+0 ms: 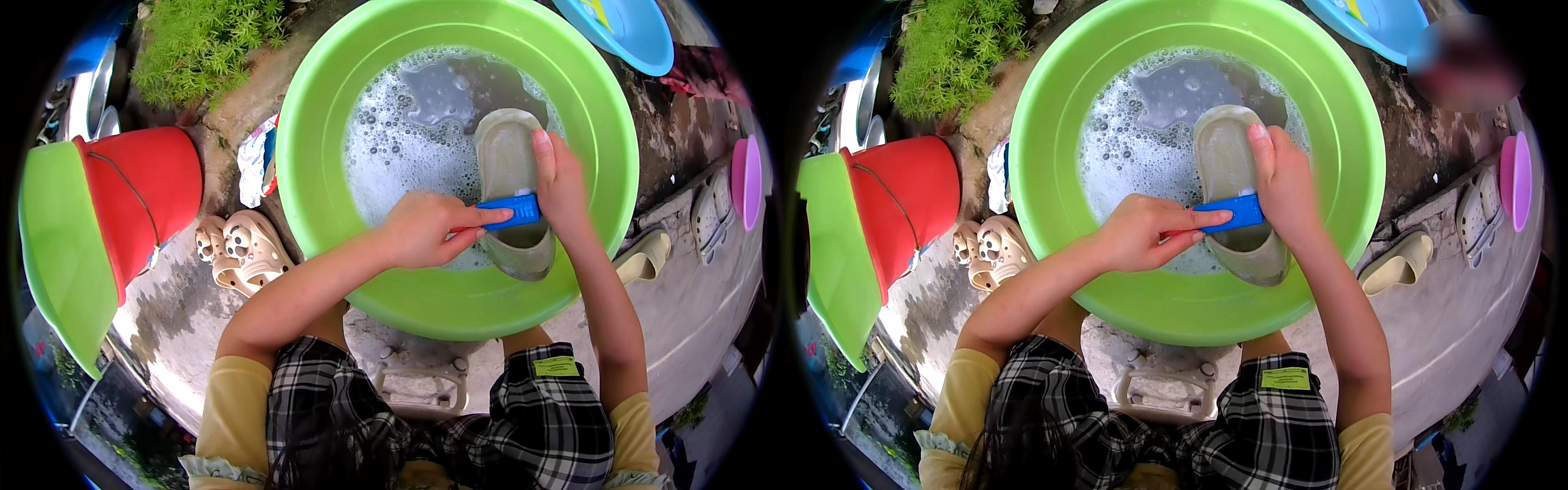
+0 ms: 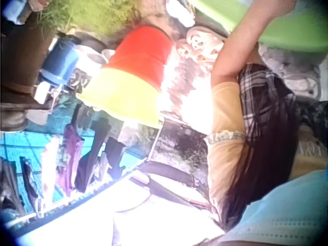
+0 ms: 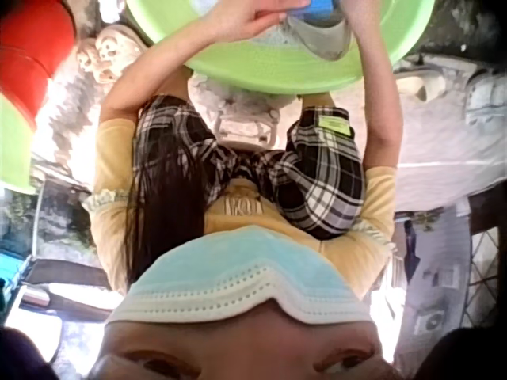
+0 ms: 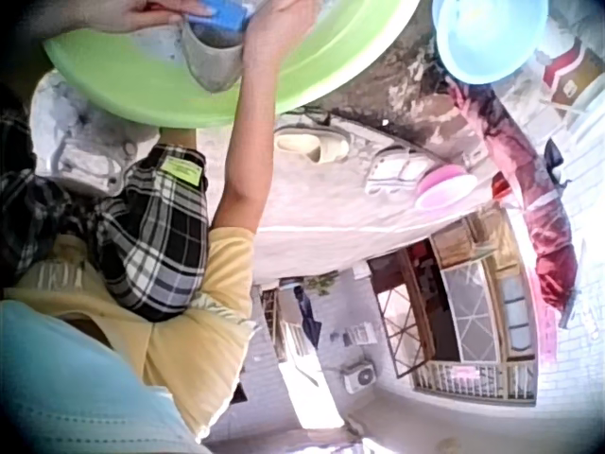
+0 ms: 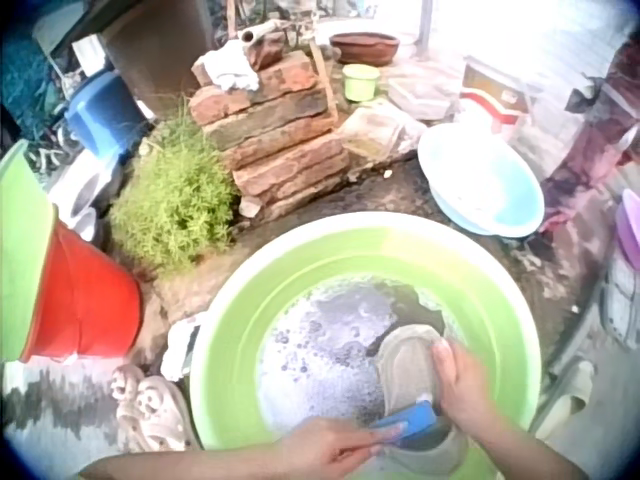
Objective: The person scrubs a beige slipper with a blue brush in a green basin filled with soapy water. They repeatedly dip the slipper and brush into the water, scrubbing the sole and upper surfaces of the footwear.
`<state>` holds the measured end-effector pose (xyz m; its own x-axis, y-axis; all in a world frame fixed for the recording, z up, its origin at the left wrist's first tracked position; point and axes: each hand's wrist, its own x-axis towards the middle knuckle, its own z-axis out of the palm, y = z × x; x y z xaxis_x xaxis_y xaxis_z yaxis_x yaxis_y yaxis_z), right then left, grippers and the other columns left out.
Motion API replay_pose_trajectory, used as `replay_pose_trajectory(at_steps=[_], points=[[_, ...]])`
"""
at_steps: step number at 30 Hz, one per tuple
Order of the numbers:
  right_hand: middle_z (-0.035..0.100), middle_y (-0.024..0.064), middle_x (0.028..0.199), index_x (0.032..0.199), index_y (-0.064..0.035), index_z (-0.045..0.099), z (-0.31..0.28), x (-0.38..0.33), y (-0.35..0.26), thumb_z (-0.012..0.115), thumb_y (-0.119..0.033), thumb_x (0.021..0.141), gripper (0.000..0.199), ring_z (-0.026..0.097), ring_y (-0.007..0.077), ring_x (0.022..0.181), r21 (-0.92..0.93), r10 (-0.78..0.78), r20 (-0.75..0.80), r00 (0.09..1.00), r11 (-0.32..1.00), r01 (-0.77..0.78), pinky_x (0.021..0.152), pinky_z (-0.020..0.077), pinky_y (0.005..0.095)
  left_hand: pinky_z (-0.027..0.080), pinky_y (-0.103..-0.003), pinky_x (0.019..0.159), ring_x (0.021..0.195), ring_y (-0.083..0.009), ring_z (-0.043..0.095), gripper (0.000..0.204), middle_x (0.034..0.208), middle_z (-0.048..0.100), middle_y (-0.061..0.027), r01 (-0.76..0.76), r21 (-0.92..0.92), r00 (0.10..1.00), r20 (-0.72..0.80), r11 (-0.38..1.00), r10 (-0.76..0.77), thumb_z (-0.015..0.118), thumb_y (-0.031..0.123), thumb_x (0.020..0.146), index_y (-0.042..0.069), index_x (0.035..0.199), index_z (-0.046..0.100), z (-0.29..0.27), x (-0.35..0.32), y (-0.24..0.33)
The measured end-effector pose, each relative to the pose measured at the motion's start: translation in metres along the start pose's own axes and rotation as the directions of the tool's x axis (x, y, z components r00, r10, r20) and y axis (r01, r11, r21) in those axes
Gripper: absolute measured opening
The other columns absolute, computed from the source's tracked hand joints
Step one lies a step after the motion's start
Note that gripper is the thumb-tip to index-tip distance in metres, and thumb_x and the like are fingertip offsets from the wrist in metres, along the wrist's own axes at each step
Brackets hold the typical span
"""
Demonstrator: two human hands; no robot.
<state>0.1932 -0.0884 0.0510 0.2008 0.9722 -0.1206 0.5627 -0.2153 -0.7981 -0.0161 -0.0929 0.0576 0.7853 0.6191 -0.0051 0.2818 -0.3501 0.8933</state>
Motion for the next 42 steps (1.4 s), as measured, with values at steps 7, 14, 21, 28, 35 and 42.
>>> replay_pose_trajectory(at_steps=[7,14,21,28,35,42], points=[[0.038,0.0147,0.062,0.075,-0.0007,0.046,-0.005,0.009,-0.016,0.039,-0.039,0.096,0.044,0.041,0.0218,0.058,-0.005,-0.065,-0.009,0.998,0.998,0.065,0.057,0.0366,0.0342,0.040,-0.028,0.046,0.049,-0.0151,0.051,0.039,0.059,0.052,-0.0013,0.021,0.228,0.950,-0.306,0.973,0.051,0.066,0.014,0.079,0.018,0.117,0.061,-0.025,0.005,-0.015],[0.056,0.0043,0.076,0.099,-0.0017,0.057,-0.001,0.009,-0.031,0.041,-0.040,0.095,0.042,0.048,0.0126,0.070,0.238,0.051,0.189,0.981,0.967,-0.096,0.066,0.0402,0.0274,0.033,-0.022,0.044,0.049,-0.0047,0.042,0.027,0.057,0.044,0.0039,0.337,-0.652,0.811,-0.166,0.680,-0.561,0.072,0.025,0.078,0.002,0.083,0.059,-0.050,0.028,-0.009],[0.052,0.0093,0.121,0.136,-0.0053,0.034,-0.018,-0.008,0.000,0.051,-0.044,0.090,0.063,0.049,0.0180,0.110,0.506,0.034,0.599,0.800,0.758,-0.411,0.093,0.0375,0.0308,0.026,-0.023,0.039,0.042,-0.0054,0.032,0.030,0.054,0.038,0.0045,0.184,-0.948,0.597,-0.104,0.262,-0.796,0.067,0.023,0.081,0.009,0.067,0.045,-0.046,0.032,-0.023],[0.041,0.0101,0.136,0.137,-0.0043,0.034,-0.027,-0.033,-0.010,0.066,-0.028,0.080,0.069,0.042,0.0200,0.121,0.431,0.005,0.528,0.849,0.860,-0.273,0.102,0.0321,0.0346,0.036,-0.025,0.046,0.050,-0.0094,0.044,0.024,0.059,0.047,0.0003,0.258,-0.727,0.521,-0.450,0.637,-0.725,0.065,0.025,0.084,0.005,0.081,0.052,-0.047,0.023,-0.029],[0.053,0.0088,0.124,0.130,-0.0030,0.047,-0.045,-0.019,0.014,0.066,-0.027,0.081,0.058,0.048,0.0180,0.114,0.455,0.095,0.385,0.918,0.846,-0.278,0.099,0.0340,0.0313,0.044,-0.026,0.069,0.071,-0.0150,0.054,0.035,0.077,0.058,-0.0069,0.244,0.107,0.938,-0.279,0.964,-0.207,0.063,0.010,0.082,0.007,0.115,0.054,-0.083,-0.012,-0.022],[0.059,0.0072,0.114,0.120,-0.0034,0.057,-0.058,-0.014,0.018,0.066,-0.024,0.080,0.046,0.054,0.0157,0.104,0.377,0.041,0.431,0.901,0.899,-0.221,0.093,0.0399,0.0296,0.047,-0.032,0.068,0.075,-0.0214,0.058,0.023,0.079,0.063,-0.0088,0.253,0.267,0.927,-0.342,0.930,-0.154,0.065,0.000,0.075,0.004,0.097,0.067,-0.113,0.004,-0.037]])
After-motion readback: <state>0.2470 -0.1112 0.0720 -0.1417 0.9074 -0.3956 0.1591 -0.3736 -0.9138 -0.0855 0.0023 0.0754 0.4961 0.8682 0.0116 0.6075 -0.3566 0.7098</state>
